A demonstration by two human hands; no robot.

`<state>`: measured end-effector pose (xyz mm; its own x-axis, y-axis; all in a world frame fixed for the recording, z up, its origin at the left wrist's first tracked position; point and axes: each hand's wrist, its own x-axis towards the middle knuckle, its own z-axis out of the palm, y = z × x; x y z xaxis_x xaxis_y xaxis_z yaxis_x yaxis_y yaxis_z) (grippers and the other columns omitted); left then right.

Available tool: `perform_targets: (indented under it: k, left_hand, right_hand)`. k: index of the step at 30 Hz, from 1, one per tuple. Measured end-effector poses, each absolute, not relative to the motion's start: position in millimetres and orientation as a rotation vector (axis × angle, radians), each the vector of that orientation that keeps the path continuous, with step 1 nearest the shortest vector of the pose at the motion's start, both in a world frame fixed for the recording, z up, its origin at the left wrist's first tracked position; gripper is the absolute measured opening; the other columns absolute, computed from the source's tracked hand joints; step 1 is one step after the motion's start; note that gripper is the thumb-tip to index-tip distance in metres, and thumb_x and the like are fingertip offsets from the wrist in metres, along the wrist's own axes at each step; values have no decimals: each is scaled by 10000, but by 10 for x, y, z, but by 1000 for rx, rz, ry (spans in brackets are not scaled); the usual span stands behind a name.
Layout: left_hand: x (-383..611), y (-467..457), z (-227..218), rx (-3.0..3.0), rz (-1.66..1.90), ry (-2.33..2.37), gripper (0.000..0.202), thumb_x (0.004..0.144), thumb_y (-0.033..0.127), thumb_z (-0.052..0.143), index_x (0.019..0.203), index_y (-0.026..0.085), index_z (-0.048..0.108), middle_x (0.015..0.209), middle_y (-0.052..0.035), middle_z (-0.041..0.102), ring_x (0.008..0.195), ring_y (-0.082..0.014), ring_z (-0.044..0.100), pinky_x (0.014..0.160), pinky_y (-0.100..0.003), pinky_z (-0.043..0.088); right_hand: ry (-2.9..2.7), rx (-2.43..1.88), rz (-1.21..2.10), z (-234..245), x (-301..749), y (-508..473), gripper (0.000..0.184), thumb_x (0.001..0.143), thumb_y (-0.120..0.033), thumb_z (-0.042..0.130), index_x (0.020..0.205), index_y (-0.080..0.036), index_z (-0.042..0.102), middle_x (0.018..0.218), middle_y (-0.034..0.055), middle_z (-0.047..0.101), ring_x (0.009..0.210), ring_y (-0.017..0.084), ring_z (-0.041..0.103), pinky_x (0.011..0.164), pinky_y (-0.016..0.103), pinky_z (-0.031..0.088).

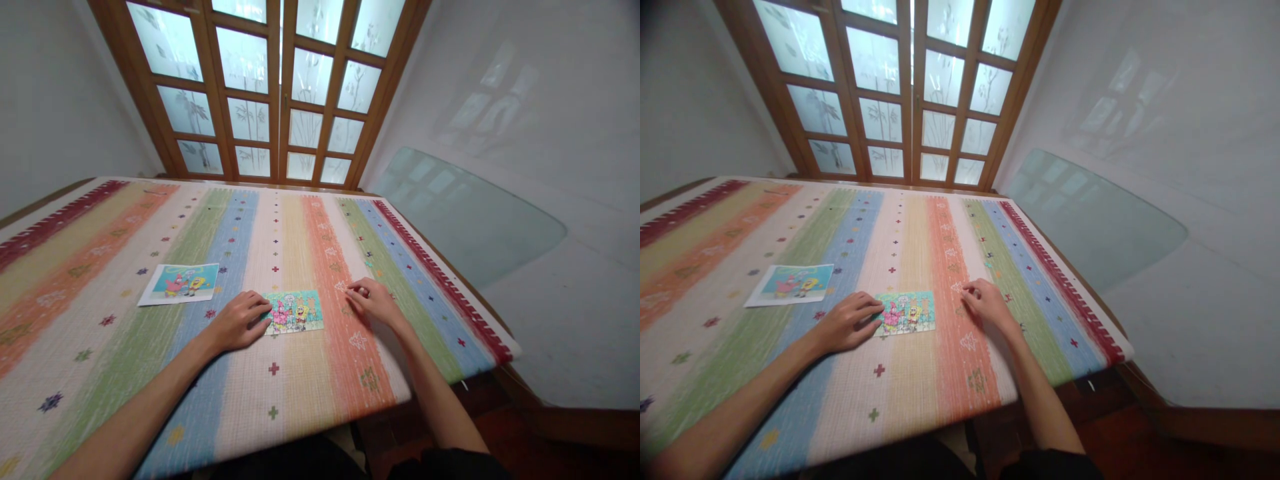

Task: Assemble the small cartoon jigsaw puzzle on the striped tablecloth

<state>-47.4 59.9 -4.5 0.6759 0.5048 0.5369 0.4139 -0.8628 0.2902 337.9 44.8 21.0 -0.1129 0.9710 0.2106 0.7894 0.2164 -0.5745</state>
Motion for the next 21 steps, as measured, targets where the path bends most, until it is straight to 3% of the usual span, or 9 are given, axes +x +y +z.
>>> perform_targets:
  k: [5,12,21]
  left_hand:
    - [-472,604,-45,2731,960,750,177,981,233,594,1087,169,721,993,-111,723,920,-242,658,847,-411,551]
    - [-479,592,-42,2715,948,771,187,974,231,603,1108,184,726,991,-106,721,924,-244,662,844,-404,545]
    - [-487,593,-64,2719,931,776,195,988,243,589,1126,164,702,1009,-116,716,931,-248,657,855,-417,543]
  right_hand:
    - [-1737,-1957,197,255,3754,727,225,880,-265,602,927,-163,797,903,109,775,714,210,656,750,328,513]
    - [-1701,-2101,129,273,3899,1091,239,879,-192,633,1042,-119,791,890,130,739,869,244,675,833,330,468]
    - [-1695,-2157,169,185,3897,1246,79,829,-169,640,847,-159,717,875,109,709,860,239,646,802,325,472]
